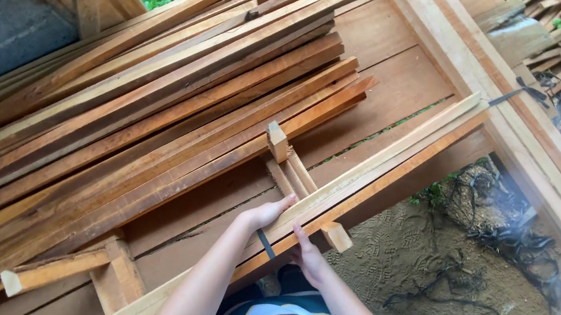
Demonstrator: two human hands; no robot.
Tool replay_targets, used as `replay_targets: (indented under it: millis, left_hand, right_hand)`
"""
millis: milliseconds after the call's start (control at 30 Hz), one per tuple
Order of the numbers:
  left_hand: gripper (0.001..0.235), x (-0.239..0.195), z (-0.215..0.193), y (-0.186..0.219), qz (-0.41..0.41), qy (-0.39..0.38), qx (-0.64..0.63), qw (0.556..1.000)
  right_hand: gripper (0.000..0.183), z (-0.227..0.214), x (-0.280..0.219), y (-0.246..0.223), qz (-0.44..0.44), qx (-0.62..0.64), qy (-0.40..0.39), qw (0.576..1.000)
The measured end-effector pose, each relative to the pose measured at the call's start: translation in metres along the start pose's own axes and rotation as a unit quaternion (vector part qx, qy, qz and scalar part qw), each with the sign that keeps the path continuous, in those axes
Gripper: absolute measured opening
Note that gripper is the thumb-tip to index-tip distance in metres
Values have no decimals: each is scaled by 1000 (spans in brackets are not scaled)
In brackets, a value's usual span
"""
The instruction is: The person bundles wooden planks using black plastic ties. They wrap the ties around stacks of planks, pull them tight, and secure them with knots. The person then lifts the tied bundles and places them on a nearby wooden surface.
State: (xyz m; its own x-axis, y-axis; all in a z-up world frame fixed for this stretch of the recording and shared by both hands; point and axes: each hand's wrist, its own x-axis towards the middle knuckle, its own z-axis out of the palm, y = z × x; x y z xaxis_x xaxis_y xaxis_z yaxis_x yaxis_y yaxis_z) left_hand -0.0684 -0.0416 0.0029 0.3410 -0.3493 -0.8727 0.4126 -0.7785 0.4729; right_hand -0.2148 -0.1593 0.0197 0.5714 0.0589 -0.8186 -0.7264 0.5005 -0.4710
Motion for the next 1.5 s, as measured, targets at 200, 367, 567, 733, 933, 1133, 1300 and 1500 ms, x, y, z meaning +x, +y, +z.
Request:
replay_targets:
  millis: [200, 367, 567, 733, 933, 1133, 1300, 1500]
  left_hand:
    - [49, -115, 8, -21, 202, 210, 10, 957]
    - [32, -188, 26, -82, 260, 303, -169, 901]
    - [48, -228, 49, -169, 43, 244, -539, 805]
    - [81, -216, 77, -212, -100, 208, -666, 709]
    - [94, -205, 56, -190, 43, 211, -853, 476]
    - [76, -200, 55, -177, 66, 246, -906, 338]
    - [82, -191, 58, -181, 74, 240, -904, 346]
    - [83, -189, 80, -225, 87, 194, -860, 465]
  right_hand:
    - [47, 10, -63, -52, -50, -525, 6, 850]
    - [25, 70, -84, -62, -301, -548, -83, 776]
    - [45, 163, -30, -44, -414, -651, -197, 605]
    - [75, 239, -12, -23, -190, -808, -296, 473]
    - [105, 250, 18, 3, 22, -853, -303, 425]
    - [111, 261, 6, -9, 90, -827, -294, 471]
    - [88, 255, 12, -16, 129, -780, -334, 513]
    - [90, 248, 22, -7, 102, -784, -323, 521]
